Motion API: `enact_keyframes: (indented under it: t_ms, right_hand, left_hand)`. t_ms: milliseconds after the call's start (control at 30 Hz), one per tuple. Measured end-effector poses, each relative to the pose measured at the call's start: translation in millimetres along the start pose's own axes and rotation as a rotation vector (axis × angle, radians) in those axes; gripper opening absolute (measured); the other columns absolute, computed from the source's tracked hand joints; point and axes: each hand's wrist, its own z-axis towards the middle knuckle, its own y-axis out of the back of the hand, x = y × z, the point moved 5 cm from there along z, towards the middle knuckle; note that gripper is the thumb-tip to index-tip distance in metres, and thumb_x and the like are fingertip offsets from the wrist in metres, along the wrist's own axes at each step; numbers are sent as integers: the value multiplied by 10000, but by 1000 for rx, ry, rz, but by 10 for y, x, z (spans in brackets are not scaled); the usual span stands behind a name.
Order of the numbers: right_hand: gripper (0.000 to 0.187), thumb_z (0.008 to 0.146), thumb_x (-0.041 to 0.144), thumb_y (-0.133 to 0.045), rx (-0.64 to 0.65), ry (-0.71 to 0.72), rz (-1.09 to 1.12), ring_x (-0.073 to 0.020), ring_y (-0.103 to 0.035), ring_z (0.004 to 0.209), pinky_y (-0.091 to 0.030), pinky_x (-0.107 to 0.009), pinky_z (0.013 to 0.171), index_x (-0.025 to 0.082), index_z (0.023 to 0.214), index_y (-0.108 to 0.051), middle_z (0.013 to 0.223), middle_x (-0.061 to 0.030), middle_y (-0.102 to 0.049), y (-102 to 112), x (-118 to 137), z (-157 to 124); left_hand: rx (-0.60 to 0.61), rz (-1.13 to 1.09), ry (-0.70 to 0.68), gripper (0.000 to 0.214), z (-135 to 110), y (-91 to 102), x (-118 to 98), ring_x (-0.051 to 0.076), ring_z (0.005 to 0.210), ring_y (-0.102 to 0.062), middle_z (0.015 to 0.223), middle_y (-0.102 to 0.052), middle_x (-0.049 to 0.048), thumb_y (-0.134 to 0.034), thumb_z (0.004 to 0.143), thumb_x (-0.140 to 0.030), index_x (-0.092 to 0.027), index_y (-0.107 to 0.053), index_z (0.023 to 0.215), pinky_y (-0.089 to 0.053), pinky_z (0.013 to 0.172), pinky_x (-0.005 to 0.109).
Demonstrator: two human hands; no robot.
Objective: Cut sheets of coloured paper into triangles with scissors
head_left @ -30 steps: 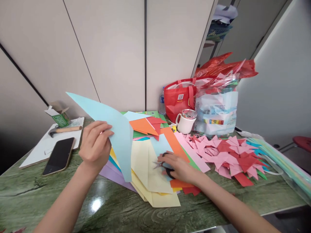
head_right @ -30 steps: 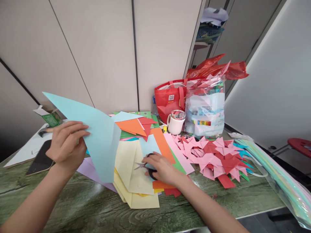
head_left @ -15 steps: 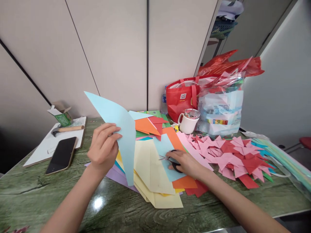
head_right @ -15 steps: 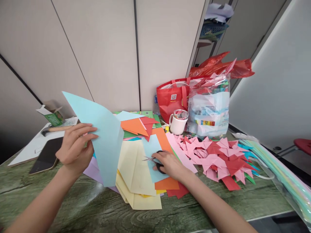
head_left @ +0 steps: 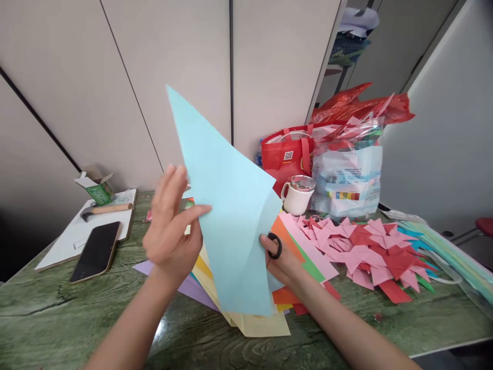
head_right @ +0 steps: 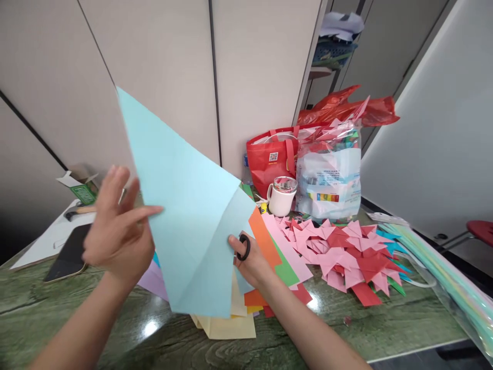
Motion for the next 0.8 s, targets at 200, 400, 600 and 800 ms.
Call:
enact_keyframes:
  t_ms: [200,400,600,800]
  right_hand:
    - [386,555,344,-774,-279,159,-190,-182,-612,659,-494,-313,619,175,854,-598,771,-20,-675,225,131,107]
    - [407,529,302,-792,-355,225,-337,-103,-452,471,-351,-220,452,181,841,-560,533,73,-547,368,164,153]
    - [410,602,353,-746,-381,319,-397,-109,-456,540,-356,-218,496,197,919,-539,603,64,-526,403,217,133]
    - [390,619,367,-723,-275,247,-405,-138,-530,596,-474,-266,526,182,929,-577,719,11,-578,263,145,134]
  left_hand:
    - [-24,-741,1362,438,-894,-337,545,290,1256,-372,1382,-426,46,-546,777,-461,-246,-550,1159,-418,964,392]
    - [136,-919,1666,448,-1333,-445,478,284,1105,-540,1157,-630,114,-700,684,-313,-158,-581,1087,-483,891,384]
    - [192,-921,1587,533,-1316,-500,528,280,1057,-574,1101,-660,125,-742,632,-194,-132,-565,1131,-467,906,418]
    - [86,-851,1383,589,-1009,-483,656,244,1118,-530,1156,-632,92,-707,677,-226,-188,-493,1224,-461,910,358]
